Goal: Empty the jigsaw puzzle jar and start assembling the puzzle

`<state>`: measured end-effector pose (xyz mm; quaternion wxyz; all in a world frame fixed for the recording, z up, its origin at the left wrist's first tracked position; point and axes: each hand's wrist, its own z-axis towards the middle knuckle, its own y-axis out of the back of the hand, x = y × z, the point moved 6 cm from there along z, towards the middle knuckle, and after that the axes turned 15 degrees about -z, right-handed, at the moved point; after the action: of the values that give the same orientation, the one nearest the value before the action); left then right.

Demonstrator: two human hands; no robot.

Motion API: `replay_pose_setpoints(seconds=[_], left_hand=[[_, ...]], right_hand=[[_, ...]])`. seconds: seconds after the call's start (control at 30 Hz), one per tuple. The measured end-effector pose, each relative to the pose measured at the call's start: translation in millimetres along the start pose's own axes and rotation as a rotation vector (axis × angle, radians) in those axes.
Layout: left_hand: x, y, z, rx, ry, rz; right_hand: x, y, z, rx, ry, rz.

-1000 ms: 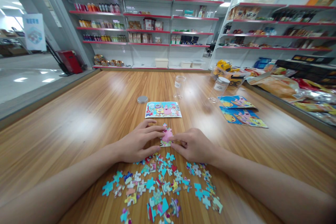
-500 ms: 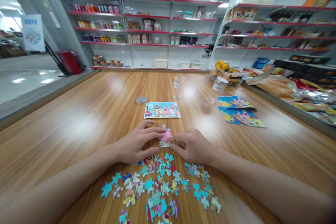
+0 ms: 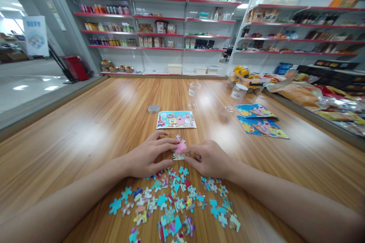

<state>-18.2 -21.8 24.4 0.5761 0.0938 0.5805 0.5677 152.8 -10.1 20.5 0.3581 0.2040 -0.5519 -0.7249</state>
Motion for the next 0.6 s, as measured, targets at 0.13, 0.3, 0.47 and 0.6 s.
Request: replay_pose_setpoints(seconds=[0.13,0.3,0.47,0.6], left_hand=[[0.3,-0.8,-1.2,0.006,0.015,-0.009],[5.8,1.6,-0.1,-0.053,0.037,-0.108],[14.9,9.6,0.5,-0.18,0.069,-0.297],[23.0,14.1,-1.5,-0.251,0.161,-0.432]], right_hand=[[-0.5,-0.4,0.2,-0.001,0.005,0.003],[-0.5,-1.5,0.8,-0.006,0.011,0.001],[-0.8,-2.0,0.7,-0.015,0.013,-0.004],[-0.4,-0.5,0.7,-0.029,0.018,-0.008]])
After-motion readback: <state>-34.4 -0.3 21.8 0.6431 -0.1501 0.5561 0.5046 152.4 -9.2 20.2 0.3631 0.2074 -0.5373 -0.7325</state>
